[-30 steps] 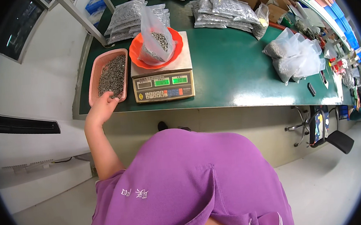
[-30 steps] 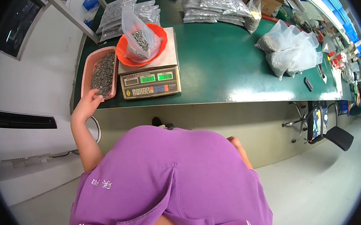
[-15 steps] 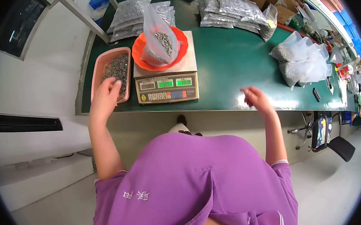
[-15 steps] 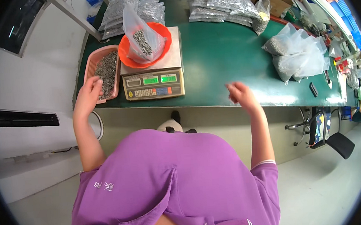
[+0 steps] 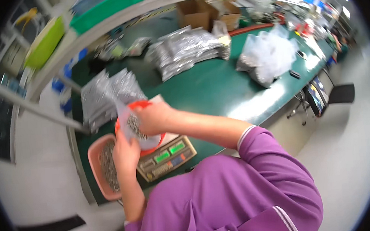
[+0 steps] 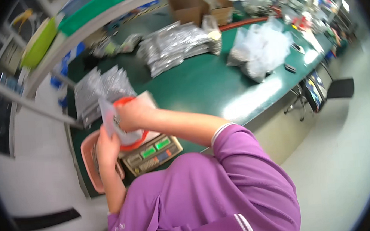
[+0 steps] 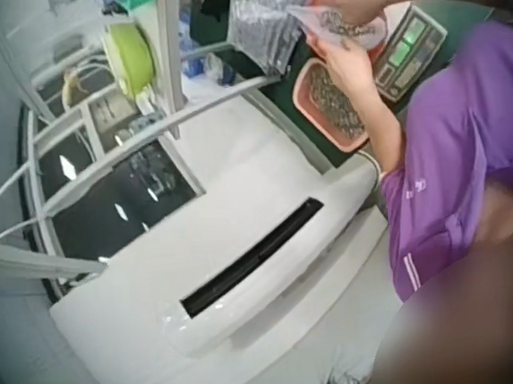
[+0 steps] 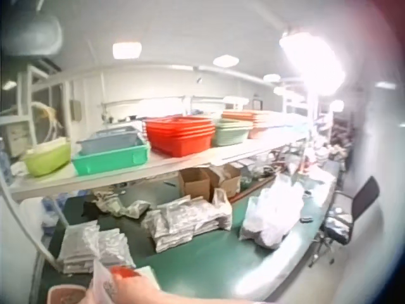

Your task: Weighing small metal components on an electronic scale and placing specific amounts into plastic bags for packaging.

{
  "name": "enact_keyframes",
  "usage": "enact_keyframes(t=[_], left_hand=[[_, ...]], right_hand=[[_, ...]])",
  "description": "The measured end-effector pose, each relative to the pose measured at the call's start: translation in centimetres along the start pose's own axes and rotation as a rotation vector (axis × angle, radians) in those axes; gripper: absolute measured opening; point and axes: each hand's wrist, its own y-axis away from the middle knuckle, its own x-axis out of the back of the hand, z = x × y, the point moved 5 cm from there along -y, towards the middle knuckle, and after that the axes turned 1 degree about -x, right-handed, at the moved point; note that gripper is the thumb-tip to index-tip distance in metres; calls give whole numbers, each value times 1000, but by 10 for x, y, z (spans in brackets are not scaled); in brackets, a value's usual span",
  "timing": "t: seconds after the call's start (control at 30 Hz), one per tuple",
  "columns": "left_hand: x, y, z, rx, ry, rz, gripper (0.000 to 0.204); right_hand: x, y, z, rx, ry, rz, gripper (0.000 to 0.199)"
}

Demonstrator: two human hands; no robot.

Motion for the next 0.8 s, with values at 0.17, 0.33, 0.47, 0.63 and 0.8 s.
enact_keyframes(t=[0.17,0.33,0.47,0.63,0.8], left_hand=[[-15,-16,-39,106,584,68,22],[-3,-40,-42,132,881,273,19],[28,-30,3,82,974,348,21],[41,-14,101,-1,1068,443,20],[-22,-18,180,49,1031,293,16]], right_hand=[[-10,-20,15,104,-327,269,22],[5,-25,25,-27,-988,214,24],[48,8,25,50,-1137,142,22],[108,60,65,263,-1359,139,20],[139,122,155,296,-1370,162,19]])
